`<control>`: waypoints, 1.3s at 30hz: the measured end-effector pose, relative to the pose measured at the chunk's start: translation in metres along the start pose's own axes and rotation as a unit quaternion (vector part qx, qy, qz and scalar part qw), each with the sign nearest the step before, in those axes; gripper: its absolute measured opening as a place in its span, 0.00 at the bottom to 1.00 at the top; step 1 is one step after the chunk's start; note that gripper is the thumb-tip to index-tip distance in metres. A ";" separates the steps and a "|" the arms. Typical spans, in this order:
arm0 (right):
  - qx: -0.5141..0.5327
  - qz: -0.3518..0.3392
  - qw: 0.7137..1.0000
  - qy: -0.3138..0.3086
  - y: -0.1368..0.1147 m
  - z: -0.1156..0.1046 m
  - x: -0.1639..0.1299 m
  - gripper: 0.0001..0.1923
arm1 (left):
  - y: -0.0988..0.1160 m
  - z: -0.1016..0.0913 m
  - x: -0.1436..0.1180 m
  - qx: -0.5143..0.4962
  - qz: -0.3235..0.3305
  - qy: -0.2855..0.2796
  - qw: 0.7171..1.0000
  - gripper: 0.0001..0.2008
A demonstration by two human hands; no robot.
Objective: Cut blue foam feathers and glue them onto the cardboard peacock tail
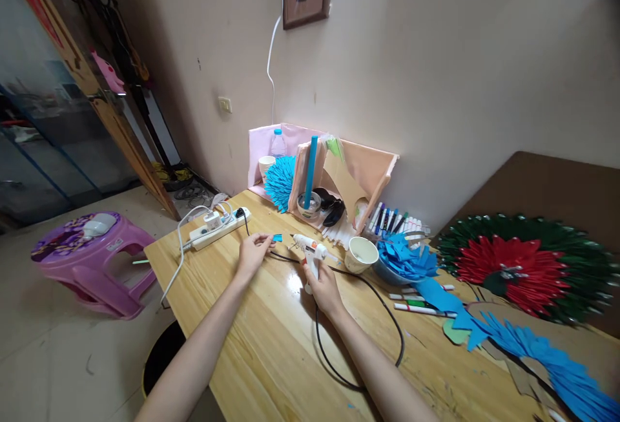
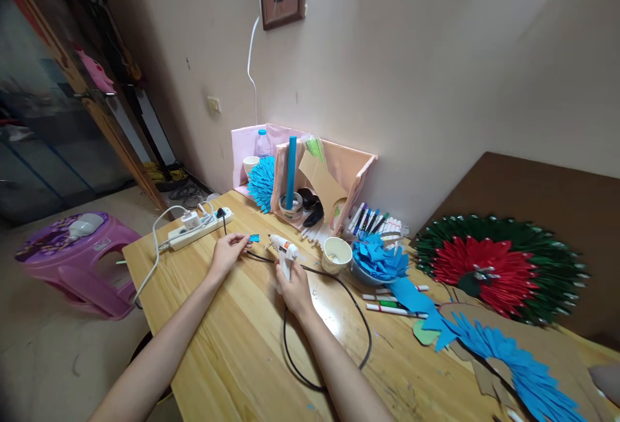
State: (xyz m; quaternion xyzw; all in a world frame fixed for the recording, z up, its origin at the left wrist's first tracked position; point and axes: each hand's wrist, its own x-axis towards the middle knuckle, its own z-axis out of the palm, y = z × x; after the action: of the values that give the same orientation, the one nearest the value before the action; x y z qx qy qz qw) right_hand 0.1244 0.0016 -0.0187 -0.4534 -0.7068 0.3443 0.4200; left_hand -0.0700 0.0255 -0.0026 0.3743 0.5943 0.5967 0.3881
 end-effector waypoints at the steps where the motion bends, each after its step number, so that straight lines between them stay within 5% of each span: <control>1: -0.016 -0.008 1.000 0.010 0.000 0.001 0.004 0.16 | 0.001 -0.002 0.000 -0.002 0.001 0.003 1.000 0.15; 9: -0.181 -0.033 0.983 0.019 -0.010 0.019 0.040 0.10 | 0.017 -0.012 -0.033 -0.017 0.009 0.020 1.000 0.16; 15: -0.183 -0.044 0.982 0.000 -0.014 -0.008 0.010 0.17 | 0.040 0.000 -0.089 -0.007 -0.004 -0.042 0.999 0.14; 19: -0.098 -0.092 0.991 0.007 -0.034 -0.082 -0.032 0.15 | 0.070 0.042 -0.114 0.015 0.042 -0.142 0.989 0.11; 24: -0.020 -0.048 0.994 0.101 -0.074 -0.198 -0.087 0.13 | 0.109 0.131 -0.137 0.000 0.088 -0.258 0.962 0.07; 27: -0.038 -0.042 0.986 0.159 -0.088 -0.247 -0.110 0.13 | 0.129 0.184 -0.154 -0.021 0.105 -0.321 0.941 0.08; 32: -0.086 -0.028 0.977 0.193 -0.094 -0.287 -0.123 0.14 | 0.147 0.242 -0.180 -0.043 0.116 -0.388 0.913 0.07; 39: -0.105 -0.024 0.971 0.215 -0.088 -0.299 -0.118 0.14 | 0.136 0.269 -0.179 -0.047 0.091 -0.429 0.898 0.07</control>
State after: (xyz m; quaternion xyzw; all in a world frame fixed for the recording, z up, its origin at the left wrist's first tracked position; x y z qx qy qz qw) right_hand 0.3919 -0.1073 0.1472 -0.5412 -0.6430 0.1519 0.5201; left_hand 0.2468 -0.0235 0.1393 0.6278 0.3048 0.4386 0.5662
